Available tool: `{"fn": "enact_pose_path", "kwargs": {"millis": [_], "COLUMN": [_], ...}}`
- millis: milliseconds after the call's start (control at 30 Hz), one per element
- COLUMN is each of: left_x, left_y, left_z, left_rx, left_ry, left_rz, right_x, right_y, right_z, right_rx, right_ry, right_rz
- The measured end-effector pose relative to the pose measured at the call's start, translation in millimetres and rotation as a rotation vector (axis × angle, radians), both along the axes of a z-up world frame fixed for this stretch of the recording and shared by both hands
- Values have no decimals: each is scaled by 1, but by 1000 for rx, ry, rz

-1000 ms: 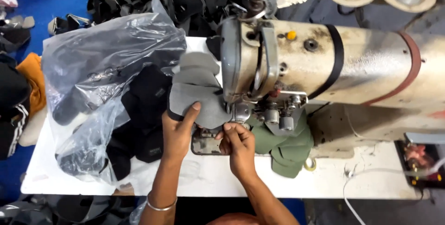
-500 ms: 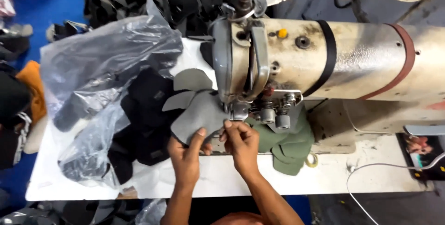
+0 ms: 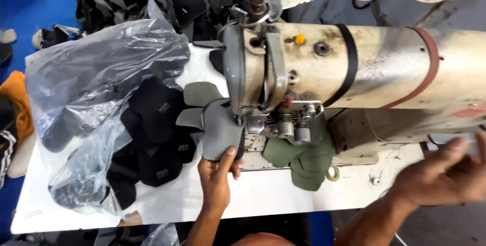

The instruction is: The person sorts and matches fabric shoe components at a manufacturing workstation.

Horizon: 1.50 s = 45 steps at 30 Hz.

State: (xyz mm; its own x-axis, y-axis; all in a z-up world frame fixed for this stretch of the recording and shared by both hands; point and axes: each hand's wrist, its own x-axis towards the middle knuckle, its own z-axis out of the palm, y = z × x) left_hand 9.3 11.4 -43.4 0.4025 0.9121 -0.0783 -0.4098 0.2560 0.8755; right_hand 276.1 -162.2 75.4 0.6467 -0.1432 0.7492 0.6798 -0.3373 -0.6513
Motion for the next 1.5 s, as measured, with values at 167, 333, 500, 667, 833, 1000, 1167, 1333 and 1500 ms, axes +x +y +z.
{"fn": "enact_pose_path", "kwargs": {"millis": [167,333,500,667,833,1000,1167,1333,1500], "left_x": [10,18,0,-68,-97,-83,-89,-87,-104], "left_y": [58,139,81,129,230,214,196,207,202], "left_z": [-14,-165,-75,-37,-96,-126,-113,-125,-104], "left_rx": [130,1009,390,784,965,752,696,687,246], "left_ry": [1,494,627,711,1065,967,855,842,502], "left_rz": [94,-76,79,499,682,778,679,637,426], "right_x": [15,-31,-45,-43,-48,-30,-25,-33,-38], "right_y": [-2,28,73,75,74,53,15,20,17], "right_z": [-65,-51,-125,-162,-142,-167,-178,-187,-180], "right_rx": [-372,-259,-846,-1033,-996,-559,304,318,104], "right_ry": [-304,-172,-16,-10,-104,56,762,1175,1083], "right_rz": [-151,-22,393,391,429,542,860,801,751]}}
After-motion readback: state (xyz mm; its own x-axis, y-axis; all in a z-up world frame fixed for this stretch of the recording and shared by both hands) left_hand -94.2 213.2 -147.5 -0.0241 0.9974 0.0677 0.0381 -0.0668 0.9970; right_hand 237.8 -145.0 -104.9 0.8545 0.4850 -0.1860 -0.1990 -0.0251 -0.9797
